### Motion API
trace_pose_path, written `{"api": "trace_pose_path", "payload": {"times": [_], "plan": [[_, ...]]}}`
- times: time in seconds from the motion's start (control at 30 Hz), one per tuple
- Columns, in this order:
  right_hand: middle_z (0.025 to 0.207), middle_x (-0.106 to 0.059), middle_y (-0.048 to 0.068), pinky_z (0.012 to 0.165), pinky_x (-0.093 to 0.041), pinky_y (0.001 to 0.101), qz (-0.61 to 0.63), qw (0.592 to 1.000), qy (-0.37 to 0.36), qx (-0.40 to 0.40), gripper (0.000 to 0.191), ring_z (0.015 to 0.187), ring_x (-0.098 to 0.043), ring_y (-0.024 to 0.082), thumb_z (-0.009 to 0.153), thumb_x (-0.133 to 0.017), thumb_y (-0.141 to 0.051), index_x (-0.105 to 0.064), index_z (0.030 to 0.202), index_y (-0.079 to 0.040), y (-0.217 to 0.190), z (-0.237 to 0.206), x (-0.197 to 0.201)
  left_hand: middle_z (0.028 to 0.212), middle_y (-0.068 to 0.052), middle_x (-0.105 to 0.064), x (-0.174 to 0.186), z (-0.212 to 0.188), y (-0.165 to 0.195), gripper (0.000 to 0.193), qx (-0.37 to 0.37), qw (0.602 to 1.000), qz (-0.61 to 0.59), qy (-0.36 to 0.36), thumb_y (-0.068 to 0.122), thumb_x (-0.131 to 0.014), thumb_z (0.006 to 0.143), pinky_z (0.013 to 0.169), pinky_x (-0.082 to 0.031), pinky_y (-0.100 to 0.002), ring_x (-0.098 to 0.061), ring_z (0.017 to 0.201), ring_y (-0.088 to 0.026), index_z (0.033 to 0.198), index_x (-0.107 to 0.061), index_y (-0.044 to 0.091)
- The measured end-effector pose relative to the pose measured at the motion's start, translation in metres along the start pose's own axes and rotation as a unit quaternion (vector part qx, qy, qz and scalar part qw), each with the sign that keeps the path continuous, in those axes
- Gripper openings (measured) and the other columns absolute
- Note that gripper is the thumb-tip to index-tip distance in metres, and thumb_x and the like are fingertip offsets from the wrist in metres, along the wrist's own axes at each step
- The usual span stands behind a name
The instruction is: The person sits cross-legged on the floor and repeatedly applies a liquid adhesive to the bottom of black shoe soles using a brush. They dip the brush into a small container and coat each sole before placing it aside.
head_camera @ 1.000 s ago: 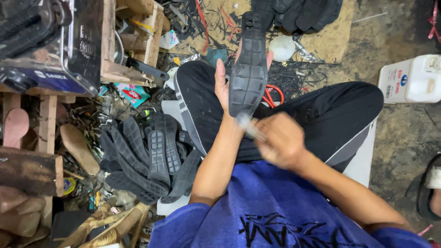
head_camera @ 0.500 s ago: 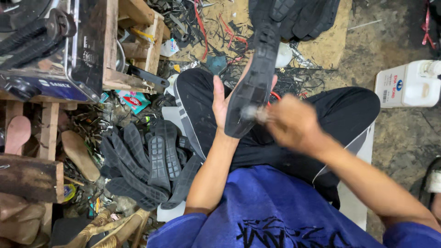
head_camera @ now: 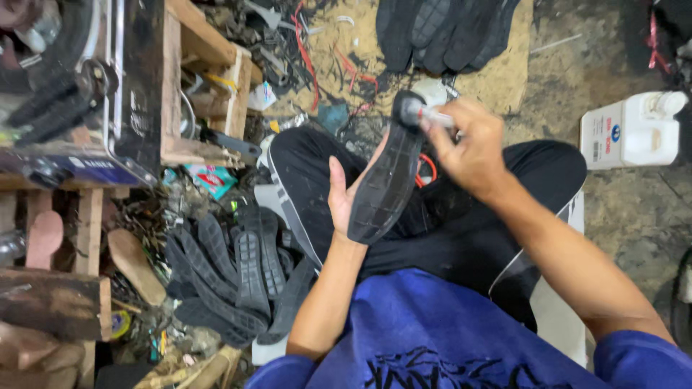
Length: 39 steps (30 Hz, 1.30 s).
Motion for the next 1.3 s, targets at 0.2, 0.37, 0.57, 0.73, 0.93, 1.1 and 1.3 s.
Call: {"api": "trace_pose_path", "payload": {"times": [0.2,0.37,0.57,0.73,0.93,1.1,1.3], "plan": [[0.088,-0.068,0.01,0.069,-0.05,0.0358,0.115,0.986,-0.115,-0.04,0.023,0.076,-0.064,0.026,0.083,-0.077,-0.005,-0.073,0.106,-0.003,-0.014,-0.063,-0.032,0.156,-0.022,-0.046,0.067,0.02,0.003,0.087,-0.034,0.997,0.035,0.064,0.068,-0.04,0.103,0.122,-0.037,-0.047,-0.05,0.141,-0.038,0.162,-0.031,0.004],[0.099,-0.071,0.005,0.076,-0.051,0.0281,0.426,0.828,0.109,-0.349,0.016,0.086,-0.064,0.011,0.096,-0.07,-0.002,-0.069,0.112,0.001,0.083,-0.105,0.007,0.144,-0.021,-0.059,0.121,0.069,0.004,0.075,-0.013,0.993,0.019,0.116,0.061,-0.043,0.105,0.115,-0.044,-0.046,-0.058,0.131,-0.037,0.149,-0.05,0.001],[0.101,-0.069,0.01,0.081,-0.051,0.0321,0.583,0.726,0.161,-0.329,0.012,0.09,-0.065,0.017,0.104,-0.064,-0.007,-0.063,0.113,0.0,0.092,-0.109,0.053,0.162,-0.014,-0.045,0.096,0.238,0.037,0.073,-0.152,0.912,0.336,0.181,0.05,-0.047,0.108,0.113,-0.036,-0.037,-0.052,0.142,-0.027,0.158,-0.037,-0.003],[0.114,-0.071,0.016,0.084,-0.054,0.0345,0.582,0.716,0.153,-0.354,0.018,0.099,-0.07,0.022,0.098,-0.063,-0.005,-0.063,0.115,0.001,0.101,-0.124,0.054,0.156,-0.017,-0.049,0.047,0.159,0.046,0.049,-0.21,0.854,0.466,0.097,0.017,-0.051,0.11,0.115,-0.048,-0.043,-0.055,0.14,-0.031,0.153,-0.044,-0.005],[0.124,-0.07,0.021,0.092,-0.057,0.0374,0.632,0.707,0.05,-0.313,0.022,0.103,-0.071,0.026,0.102,-0.068,-0.005,-0.058,0.121,-0.001,0.126,-0.116,0.026,0.129,-0.012,-0.067,0.001,-0.092,0.142,0.034,-0.364,0.563,0.682,0.293,0.013,-0.059,0.108,0.094,-0.053,-0.029,-0.069,0.117,-0.021,0.138,-0.061,-0.002],[0.122,-0.067,0.017,0.093,-0.055,0.0358,0.632,0.721,-0.006,-0.285,0.015,0.1,-0.067,0.021,0.112,-0.068,-0.002,-0.057,0.123,-0.002,0.138,-0.109,0.0,0.126,-0.011,-0.071,-0.017,-0.316,0.205,0.032,-0.452,0.362,0.646,0.497,0.0,-0.057,0.101,0.094,-0.055,-0.027,-0.07,0.109,-0.017,0.131,-0.065,-0.002],[0.118,-0.067,0.019,0.09,-0.052,0.0324,0.659,0.692,-0.008,-0.293,0.011,0.094,-0.063,0.021,0.119,-0.065,-0.008,-0.057,0.117,-0.001,0.143,-0.108,-0.01,0.12,-0.021,-0.069,0.048,-0.42,0.198,0.038,-0.317,0.173,0.681,0.637,0.017,-0.066,0.094,0.093,-0.053,-0.037,-0.067,0.105,-0.032,0.127,-0.068,-0.003]]}}
Point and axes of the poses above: each hand's wrist, its own z-axis towards the middle knuckle, its own x-axis out of the back of the hand, y = z × x, the point moved 7 cm from there along z, towards the middle knuckle
